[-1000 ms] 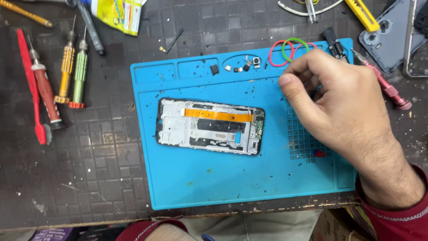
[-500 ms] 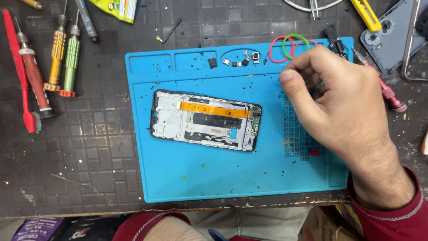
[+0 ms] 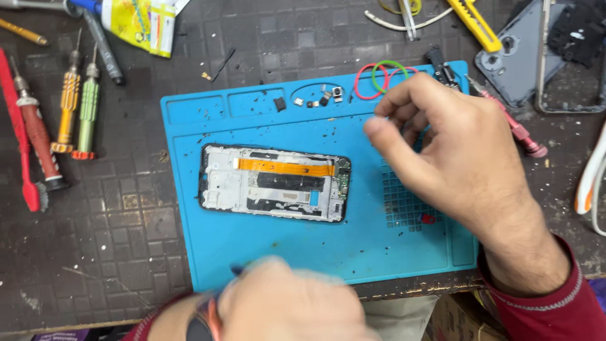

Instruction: The person repairs a disassembled smartphone on a blue silicone mat, pressing a flex cable connector into the phone midframe and adjusting small internal components by hand. They use tweezers to work near the board, then lift the phone, align a replacement display assembly with its attached flex cable, and press it into place on the frame.

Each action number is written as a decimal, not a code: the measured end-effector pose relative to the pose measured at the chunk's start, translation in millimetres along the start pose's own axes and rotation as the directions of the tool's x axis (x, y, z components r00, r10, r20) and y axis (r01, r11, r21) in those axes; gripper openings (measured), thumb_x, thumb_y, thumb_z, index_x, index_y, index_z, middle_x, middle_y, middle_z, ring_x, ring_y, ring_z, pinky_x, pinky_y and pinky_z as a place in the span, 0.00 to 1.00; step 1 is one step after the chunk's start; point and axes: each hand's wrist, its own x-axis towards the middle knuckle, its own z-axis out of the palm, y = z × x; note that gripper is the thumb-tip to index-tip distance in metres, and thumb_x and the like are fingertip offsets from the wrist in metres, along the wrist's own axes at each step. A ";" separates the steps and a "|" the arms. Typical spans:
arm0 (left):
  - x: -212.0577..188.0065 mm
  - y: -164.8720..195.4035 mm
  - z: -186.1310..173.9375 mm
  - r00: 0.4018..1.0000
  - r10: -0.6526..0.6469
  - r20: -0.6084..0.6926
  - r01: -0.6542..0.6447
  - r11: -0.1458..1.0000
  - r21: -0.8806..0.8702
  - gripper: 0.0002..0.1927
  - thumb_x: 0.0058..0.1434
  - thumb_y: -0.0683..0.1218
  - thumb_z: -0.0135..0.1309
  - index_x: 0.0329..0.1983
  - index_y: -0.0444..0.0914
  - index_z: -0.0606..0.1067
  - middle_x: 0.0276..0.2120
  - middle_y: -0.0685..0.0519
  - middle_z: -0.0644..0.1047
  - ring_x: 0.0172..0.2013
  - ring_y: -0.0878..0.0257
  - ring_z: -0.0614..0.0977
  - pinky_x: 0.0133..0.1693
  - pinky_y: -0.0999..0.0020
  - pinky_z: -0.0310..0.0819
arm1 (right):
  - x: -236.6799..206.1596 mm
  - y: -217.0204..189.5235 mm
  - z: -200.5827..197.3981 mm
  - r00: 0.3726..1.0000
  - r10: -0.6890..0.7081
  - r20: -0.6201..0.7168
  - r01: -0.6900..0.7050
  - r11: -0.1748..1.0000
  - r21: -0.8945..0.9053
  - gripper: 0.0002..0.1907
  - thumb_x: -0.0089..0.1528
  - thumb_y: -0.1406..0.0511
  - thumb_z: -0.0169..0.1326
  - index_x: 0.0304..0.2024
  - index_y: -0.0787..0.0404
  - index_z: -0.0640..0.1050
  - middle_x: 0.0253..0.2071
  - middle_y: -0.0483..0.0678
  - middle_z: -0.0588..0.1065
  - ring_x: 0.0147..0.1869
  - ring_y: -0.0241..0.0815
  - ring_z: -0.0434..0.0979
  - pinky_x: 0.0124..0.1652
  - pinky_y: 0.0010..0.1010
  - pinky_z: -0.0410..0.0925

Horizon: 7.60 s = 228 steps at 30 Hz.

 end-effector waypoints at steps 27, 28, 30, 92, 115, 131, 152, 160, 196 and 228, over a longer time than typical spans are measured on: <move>-21.5 -68.7 -23.4 0.869 -0.486 0.094 0.401 0.802 0.443 0.13 0.60 0.51 0.62 0.45 0.41 0.78 0.37 0.53 0.73 0.39 0.56 0.75 0.40 0.60 0.67 | 2.4 2.2 2.8 0.868 -0.350 0.354 0.403 0.911 -0.086 0.42 0.42 0.54 0.70 0.55 0.61 0.71 0.48 0.53 0.67 0.56 0.55 0.66 0.55 0.44 0.62; -22.2 -69.8 -21.0 0.874 -0.478 0.082 0.397 0.803 0.444 0.13 0.60 0.50 0.62 0.45 0.41 0.78 0.37 0.53 0.73 0.39 0.56 0.75 0.40 0.60 0.67 | 1.6 2.9 4.2 0.862 -0.350 0.366 0.402 0.913 -0.074 0.41 0.42 0.54 0.70 0.55 0.61 0.71 0.48 0.53 0.67 0.56 0.54 0.66 0.54 0.44 0.62; -23.2 -71.1 -16.5 0.884 -0.464 0.058 0.394 0.805 0.444 0.12 0.61 0.50 0.62 0.44 0.40 0.78 0.37 0.53 0.73 0.39 0.55 0.75 0.40 0.60 0.66 | -0.4 3.9 7.3 0.849 -0.351 0.394 0.401 0.915 -0.048 0.41 0.41 0.55 0.70 0.54 0.61 0.71 0.48 0.52 0.67 0.56 0.54 0.66 0.54 0.43 0.62; -32.0 -71.4 -10.4 0.883 -0.467 0.051 0.394 0.794 0.463 0.07 0.57 0.50 0.66 0.37 0.46 0.82 0.32 0.59 0.74 0.37 0.59 0.75 0.39 0.60 0.64 | 0.2 9.0 -7.9 0.787 -0.493 0.371 0.574 0.806 -0.145 0.10 0.56 0.61 0.63 0.39 0.53 0.85 0.33 0.40 0.79 0.37 0.41 0.76 0.42 0.36 0.67; -34.0 -71.5 -10.6 0.881 -0.469 0.058 0.390 0.791 0.471 0.07 0.59 0.50 0.65 0.37 0.46 0.81 0.33 0.59 0.75 0.38 0.59 0.75 0.40 0.60 0.64 | -3.6 4.8 -5.9 0.797 -0.496 0.345 0.571 0.805 -0.161 0.10 0.55 0.64 0.63 0.40 0.57 0.83 0.36 0.42 0.80 0.41 0.43 0.79 0.43 0.35 0.69; -33.3 -70.2 -9.6 0.882 -0.465 0.075 0.374 0.788 0.489 0.06 0.59 0.50 0.65 0.39 0.47 0.83 0.32 0.59 0.74 0.37 0.59 0.75 0.39 0.59 0.64 | -7.2 6.2 -5.9 0.798 -0.484 0.359 0.568 0.803 -0.181 0.11 0.54 0.63 0.63 0.40 0.55 0.84 0.37 0.42 0.79 0.41 0.43 0.78 0.42 0.36 0.69; -31.0 -70.4 -10.0 0.881 -0.465 0.086 0.370 0.792 0.485 0.05 0.59 0.49 0.64 0.38 0.47 0.82 0.32 0.60 0.74 0.36 0.59 0.75 0.39 0.60 0.63 | -10.1 3.0 -2.7 0.814 -0.462 0.352 0.550 0.808 -0.210 0.10 0.55 0.63 0.63 0.39 0.55 0.83 0.35 0.43 0.78 0.40 0.45 0.77 0.42 0.37 0.68; -30.1 -70.3 -11.0 0.882 -0.463 0.082 0.371 0.793 0.483 0.05 0.60 0.49 0.64 0.38 0.47 0.82 0.32 0.59 0.74 0.36 0.59 0.75 0.39 0.60 0.63 | -5.7 9.5 -10.3 0.821 -0.462 0.337 0.529 0.836 -0.143 0.11 0.54 0.64 0.62 0.39 0.58 0.81 0.37 0.44 0.80 0.41 0.45 0.80 0.43 0.37 0.70; -29.5 -69.7 -14.7 0.877 -0.472 0.088 0.365 0.774 0.518 0.07 0.62 0.49 0.63 0.41 0.44 0.81 0.36 0.58 0.74 0.39 0.59 0.75 0.42 0.60 0.64 | 2.2 -2.6 2.3 0.902 -0.359 0.240 0.417 0.870 -0.264 0.11 0.57 0.67 0.61 0.42 0.62 0.79 0.32 0.50 0.74 0.39 0.51 0.77 0.38 0.40 0.70; -14.6 -52.8 -55.5 0.790 -0.593 0.153 0.506 0.773 0.381 0.09 0.56 0.51 0.65 0.34 0.43 0.82 0.28 0.58 0.80 0.32 0.59 0.80 0.35 0.61 0.67 | 5.2 -1.2 26.2 0.868 -0.478 0.136 0.488 0.871 -0.050 0.14 0.57 0.68 0.62 0.46 0.56 0.80 0.42 0.47 0.73 0.50 0.50 0.74 0.48 0.42 0.66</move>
